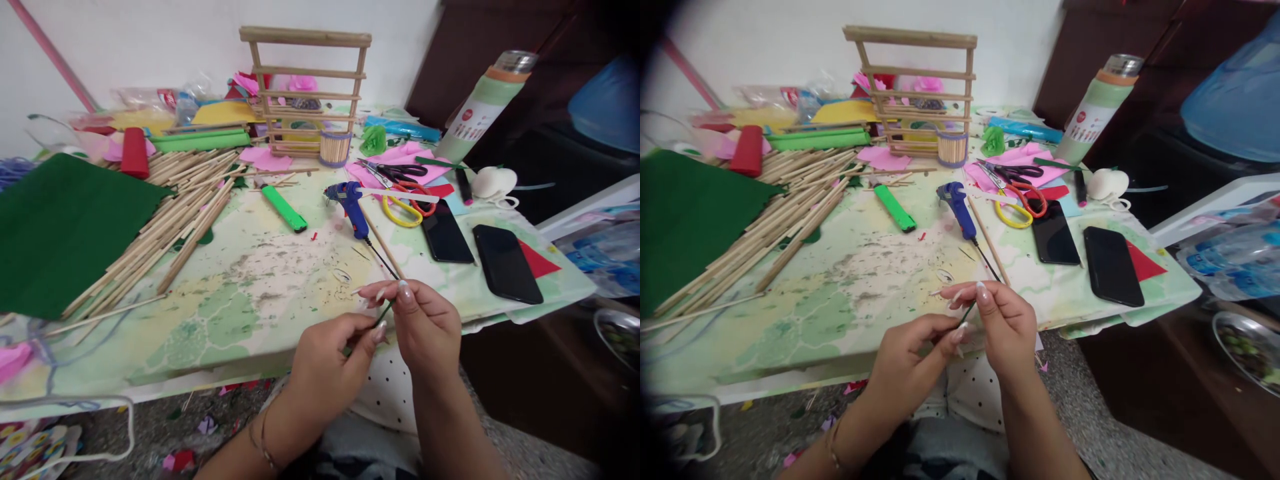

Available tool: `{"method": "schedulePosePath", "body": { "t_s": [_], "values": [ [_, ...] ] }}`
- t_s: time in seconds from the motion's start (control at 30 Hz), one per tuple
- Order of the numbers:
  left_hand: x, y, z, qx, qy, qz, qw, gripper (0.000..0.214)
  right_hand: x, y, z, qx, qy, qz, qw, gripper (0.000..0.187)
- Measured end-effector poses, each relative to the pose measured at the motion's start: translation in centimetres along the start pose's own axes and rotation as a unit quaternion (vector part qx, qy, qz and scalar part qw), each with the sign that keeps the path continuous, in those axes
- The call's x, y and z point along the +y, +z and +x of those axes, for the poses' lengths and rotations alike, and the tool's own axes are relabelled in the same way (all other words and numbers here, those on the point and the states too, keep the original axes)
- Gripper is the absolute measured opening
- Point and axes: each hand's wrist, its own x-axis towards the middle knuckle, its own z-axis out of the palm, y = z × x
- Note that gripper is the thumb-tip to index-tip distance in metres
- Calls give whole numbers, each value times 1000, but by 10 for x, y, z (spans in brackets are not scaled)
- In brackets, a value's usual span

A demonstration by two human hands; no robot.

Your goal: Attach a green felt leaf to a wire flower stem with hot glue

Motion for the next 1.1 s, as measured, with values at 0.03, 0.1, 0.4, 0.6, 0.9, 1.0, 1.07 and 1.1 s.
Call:
{"method": "schedulePosePath", "body": {
  "t_s": [0.03, 0.1, 0.4, 0.6, 0.9, 1.0, 1.07, 1.1],
  "values": [
    [-1, -2, 3, -62, -65, -113, 990, 22, -1, -2, 2, -23, 27, 33, 999, 22],
    [-4, -5, 7, -185, -153, -277, 930, 32, -3, -6, 5, -51, 76, 83, 992, 24],
    [3, 0, 2, -100, -53, -36, 993, 33, 1, -1, 4, 27, 64, 76, 995, 18],
    [-3, -2, -6, 61, 168, 293, 939, 32, 18, 10, 3, 127, -69, 8, 989, 22],
    [0, -5, -7, 84, 187, 345, 916, 27, 7, 0, 4, 3, -45, 20, 999, 20],
    [1, -1, -5, 100, 205, 374, 899, 30, 7, 7, 4, 44, -35, 22, 998, 17],
    [1, 1, -5, 102, 209, 382, 894, 30, 10, 12, 4, 76, -29, 21, 996, 19],
    [1, 1, -5, 104, 209, 384, 893, 30, 12, 14, 5, 95, -28, 20, 995, 19]
  ]
}}
